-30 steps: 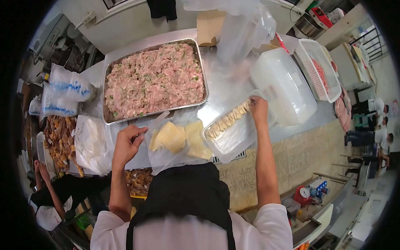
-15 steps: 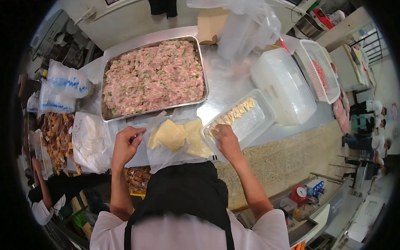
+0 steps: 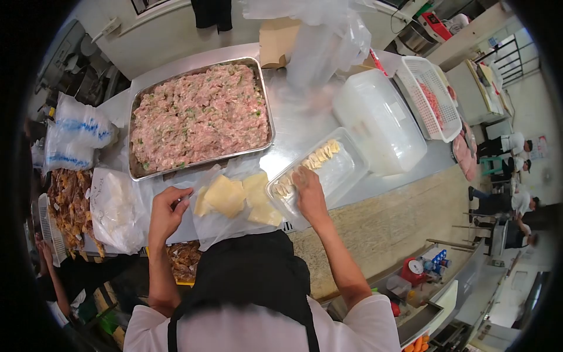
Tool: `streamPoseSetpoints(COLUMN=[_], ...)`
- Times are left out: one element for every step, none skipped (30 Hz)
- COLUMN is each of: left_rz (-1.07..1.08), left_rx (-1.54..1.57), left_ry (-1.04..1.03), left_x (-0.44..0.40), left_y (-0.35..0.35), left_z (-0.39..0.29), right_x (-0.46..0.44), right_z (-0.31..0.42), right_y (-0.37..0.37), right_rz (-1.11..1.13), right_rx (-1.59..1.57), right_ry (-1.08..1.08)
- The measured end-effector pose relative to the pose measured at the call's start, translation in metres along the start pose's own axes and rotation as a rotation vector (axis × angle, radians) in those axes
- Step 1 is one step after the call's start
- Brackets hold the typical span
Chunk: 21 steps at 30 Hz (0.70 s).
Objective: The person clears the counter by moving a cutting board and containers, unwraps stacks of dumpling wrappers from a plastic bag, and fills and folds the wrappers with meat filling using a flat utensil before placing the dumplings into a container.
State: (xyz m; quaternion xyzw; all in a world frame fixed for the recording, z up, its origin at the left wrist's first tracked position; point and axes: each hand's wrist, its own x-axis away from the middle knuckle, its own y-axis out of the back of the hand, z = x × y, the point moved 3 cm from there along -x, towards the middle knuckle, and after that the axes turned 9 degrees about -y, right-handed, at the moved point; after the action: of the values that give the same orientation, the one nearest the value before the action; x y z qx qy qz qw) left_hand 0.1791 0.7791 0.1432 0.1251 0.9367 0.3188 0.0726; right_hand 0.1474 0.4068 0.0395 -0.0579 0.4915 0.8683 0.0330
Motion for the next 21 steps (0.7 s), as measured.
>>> streamPoseSetpoints(left_rz=[0.000,-0.001,-0.002,0.001,0.004,0.004,0.003,0.002,0.000,0.000,0.001,0.001,-0.013,-0.026,-0.024,-0.022,-0.020,-0.020,-0.014,-0.010,-0.013], left_rx=[0.001,0.001,0.001,-0.003,-0.006,-0.007,-0.003,0.001,-0.001,-0.001,-0.001,-0.003,0.002,0.007,0.006,0.008,0.010,0.008,0.011,0.013,0.009], left_ry=[0.007,0.014,0.015,0.014,0.012,0.012,0.013,0.015,0.015,0.018,0.023,0.027,-0.002,-0.033,-0.035,-0.033,-0.031,-0.032,-0.041,-0.046,-0.038], left_x=[0.001,0.002,0.002,0.002,0.002,0.002,0.003,0.004,0.004,0.004,0.006,0.007,0.008,0.008,0.008,0.008,0.008,0.008,0.008,0.009,0.010], left_y=[0.001,0.001,0.002,0.002,0.002,0.002,0.001,0.001,0.001,0.002,0.003,0.002,0.000,0.000,0.000,0.000,0.000,-0.001,-0.002,-0.002,-0.003], left_z=[0.001,0.001,0.001,0.000,0.000,0.000,0.001,0.001,0.000,-0.001,-0.001,0.002,0.006,0.007,0.007,0.005,0.004,0.004,0.005,0.005,0.004], right_x=[-0.002,-0.007,-0.011,-0.014,-0.016,-0.018,-0.017,-0.018,-0.019,-0.023,-0.027,-0.030,-0.035,-0.039,-0.041,-0.042,-0.044,-0.046,-0.048,-0.050,-0.050], right_z=[0.000,-0.002,-0.005,-0.009,-0.015,-0.020,-0.024,-0.028,-0.028,-0.029,-0.030,-0.032,-0.033,-0.035,-0.038,-0.047,-0.057,-0.062,-0.066,-0.070,-0.073], right_y=[0.003,0.008,0.011,0.010,0.009,0.008,0.006,0.003,0.003,0.004,0.008,0.012,0.013,0.015,0.018,0.014,0.007,0.005,0.008,0.011,0.015], right_rz=[0.000,-0.049,-0.098,-0.098,-0.124,-0.151,-0.152,-0.104,-0.056,-0.055,-0.117,-0.180,-0.178,-0.239,-0.300,-0.303,-0.242,-0.181,-0.180,-0.205,-0.227], right_rx=[0.002,0.038,0.071,0.071,0.117,0.164,0.163,0.118,0.073,0.070,0.094,0.119,0.117,0.138,0.160,0.160,0.119,0.077,0.074,0.086,0.097], right_ry=[0.000,-0.049,-0.099,-0.099,-0.110,-0.121,-0.122,-0.137,-0.150,-0.147,-0.126,-0.107,-0.107,-0.109,-0.112,-0.114,-0.156,-0.196,-0.193,-0.183,-0.175])
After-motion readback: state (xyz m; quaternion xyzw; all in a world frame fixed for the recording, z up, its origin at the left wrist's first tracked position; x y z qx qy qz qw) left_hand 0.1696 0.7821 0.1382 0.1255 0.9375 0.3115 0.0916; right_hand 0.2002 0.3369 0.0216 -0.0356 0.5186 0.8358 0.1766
